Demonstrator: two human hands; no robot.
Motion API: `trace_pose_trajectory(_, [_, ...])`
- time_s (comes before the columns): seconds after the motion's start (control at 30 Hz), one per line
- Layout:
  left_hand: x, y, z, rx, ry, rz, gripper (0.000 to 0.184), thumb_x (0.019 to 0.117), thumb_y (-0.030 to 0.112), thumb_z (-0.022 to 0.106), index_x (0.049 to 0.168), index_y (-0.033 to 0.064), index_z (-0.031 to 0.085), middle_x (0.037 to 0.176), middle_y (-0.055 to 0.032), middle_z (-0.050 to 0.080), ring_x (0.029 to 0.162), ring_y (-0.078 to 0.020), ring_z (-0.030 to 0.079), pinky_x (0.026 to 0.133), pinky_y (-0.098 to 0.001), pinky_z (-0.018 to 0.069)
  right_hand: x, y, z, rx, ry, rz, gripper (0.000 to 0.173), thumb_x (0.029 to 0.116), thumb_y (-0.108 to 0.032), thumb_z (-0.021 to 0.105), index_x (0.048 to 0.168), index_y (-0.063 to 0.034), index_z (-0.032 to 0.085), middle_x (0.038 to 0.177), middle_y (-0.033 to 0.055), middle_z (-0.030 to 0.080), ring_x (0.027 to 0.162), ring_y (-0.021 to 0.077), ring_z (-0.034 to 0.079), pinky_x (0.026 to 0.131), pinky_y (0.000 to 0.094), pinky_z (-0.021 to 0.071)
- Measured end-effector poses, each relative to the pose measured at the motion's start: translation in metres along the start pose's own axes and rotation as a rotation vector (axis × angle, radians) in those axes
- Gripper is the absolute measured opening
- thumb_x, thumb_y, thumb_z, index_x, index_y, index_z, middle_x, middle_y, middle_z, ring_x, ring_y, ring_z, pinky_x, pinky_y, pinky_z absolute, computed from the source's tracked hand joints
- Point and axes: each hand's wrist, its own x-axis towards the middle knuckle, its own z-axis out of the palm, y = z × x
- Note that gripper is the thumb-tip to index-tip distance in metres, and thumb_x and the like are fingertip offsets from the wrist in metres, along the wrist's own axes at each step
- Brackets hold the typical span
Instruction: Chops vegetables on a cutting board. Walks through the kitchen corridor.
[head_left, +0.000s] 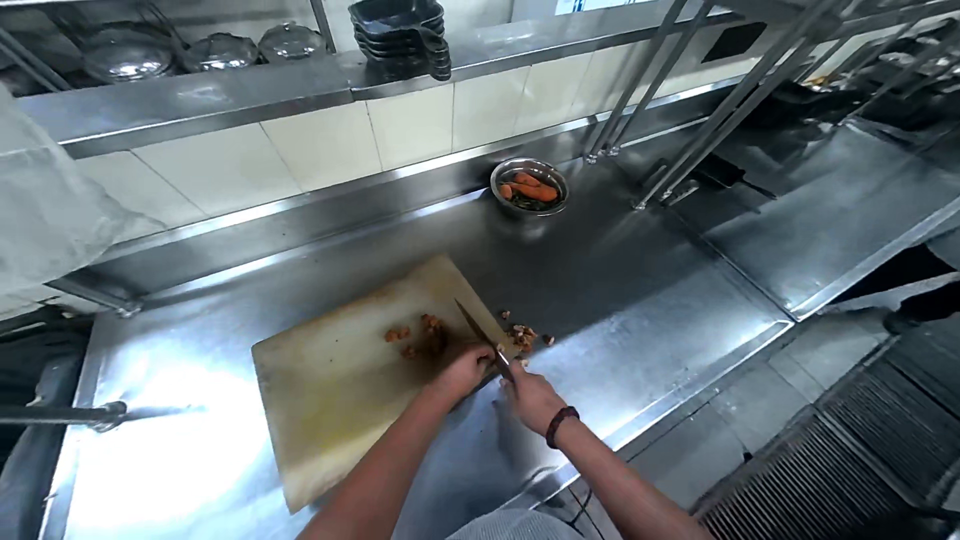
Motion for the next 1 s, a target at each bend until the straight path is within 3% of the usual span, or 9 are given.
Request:
trace_pose_trajectory(0.13, [-0.004,0.017,-0.036,0.099,0.094,-0.125,0.03,0.1068,0.024,0.052,0.13,0.0153,0.069,0.135,-0.0059,0.066,0.129,-0.0215,0.06,0.113,-0.044,0.0461,-0.021,0.002,-0.019,0.024,0.041,0.004,0.046,0.1103,-0.042,0.039,0.144,-0.0111,0.046,0.106,0.0174,0.07,0.103,0.0354,0.071,0.091,0.0542,0.0554])
trace_pose_trajectory(0.23, [-0.002,0.02,-0.079,0.312,0.243,-0.359,0.036,0.0987,0.024,0.065,0.135,0.0216,0.066,0.141,-0.0064,0.061,0.135,-0.0306,0.053,0.109,-0.0539,0.0466,-0.041,0.004,0.0,0.088,0.028,-0.016,0.045,0.1102,-0.041,0.04,0.143,-0.0101,0.046,0.102,0.0173,0.07,0.097,0.0356,0.071,0.087,0.0542,0.0563])
trace_pose_trajectory(0.3, [0.002,0.01,-0.097,0.353,0.193,-0.445,0.041,0.094,0.023,0.07,0.135,0.0193,0.065,0.139,-0.0117,0.06,0.133,-0.0361,0.053,0.106,-0.0578,0.0469,-0.044,0.012,0.02,0.099,-0.014,-0.04,0.044,0.11,-0.04,0.041,0.14,-0.0087,0.048,0.1,0.0189,0.07,0.096,0.0375,0.071,0.086,0.0559,0.0563])
trace_pose_trajectory(0.4, [0.012,-0.016,-0.107,0.293,0.083,-0.39,0.03,0.0957,0.022,0.07,0.124,0.0121,0.071,0.127,-0.0155,0.066,0.123,-0.0342,0.061,0.104,-0.054,0.0506,-0.039,0.029,0.035,0.11,-0.01,-0.038,0.042,0.1098,-0.04,0.041,0.138,-0.0092,0.049,0.099,0.0185,0.07,0.095,0.0373,0.071,0.085,0.0557,0.0562])
trace_pose_trajectory(0.57, [0.011,-0.015,-0.12,0.14,0.153,-0.335,0.024,0.1017,0.022,0.063,0.118,0.007,0.072,0.121,-0.0148,0.069,0.116,-0.0292,0.066,0.103,-0.0503,0.0525,-0.038,0.042,0.022,0.157,0.065,0.082,0.049,0.1103,-0.04,0.039,0.15,-0.0102,0.041,0.103,0.0183,0.071,0.098,0.0366,0.071,0.089,0.0546,0.0558])
trace_pose_trajectory(0.67, [0.009,-0.003,-0.098,0.157,0.301,-0.237,0.021,0.1016,0.026,0.064,0.112,0.0103,0.073,0.115,-0.01,0.069,0.11,-0.0251,0.067,0.099,-0.0467,0.0548,-0.039,0.043,0.017,0.155,0.091,0.099,0.051,0.1103,-0.041,0.039,0.152,-0.0111,0.039,0.103,0.0175,0.071,0.098,0.0358,0.072,0.089,0.0538,0.0561])
trace_pose_trajectory(0.73, [0.012,0.01,-0.071,0.199,0.338,-0.145,0.022,0.1022,0.029,0.063,0.115,0.015,0.074,0.12,-0.005,0.069,0.116,-0.0209,0.064,0.103,-0.0427,0.0534,-0.037,0.04,0.016,0.139,0.103,0.086,0.047,0.1101,-0.042,0.038,0.146,-0.0118,0.043,0.1,0.0158,0.071,0.096,0.0347,0.072,0.087,0.053,0.0568])
trace_pose_trajectory(0.87, [0.01,0.013,0.001,0.174,0.176,-0.028,0.026,0.1032,0.031,0.059,0.118,0.0136,0.072,0.128,-0.0054,0.066,0.124,-0.0188,0.061,0.11,-0.0393,0.0483,-0.034,0.024,0.013,0.083,0.074,0.067,0.043,0.11,-0.042,0.038,0.139,-0.0109,0.047,0.104,0.0164,0.071,0.1,0.0353,0.072,0.088,0.0535,0.057])
trace_pose_trajectory(1.0, [0.003,0.016,0.008,0.001,0.052,-0.1,0.031,0.1023,0.028,0.061,0.127,0.0103,0.069,0.137,-0.008,0.063,0.128,-0.0168,0.06,0.113,-0.0347,0.0468,-0.029,0.015,0.011,0.017,0.052,0.089,0.043,0.1099,-0.038,0.038,0.142,-0.0115,0.046,0.11,0.0177,0.07,0.104,0.0365,0.071,0.089,0.0545,0.0571])
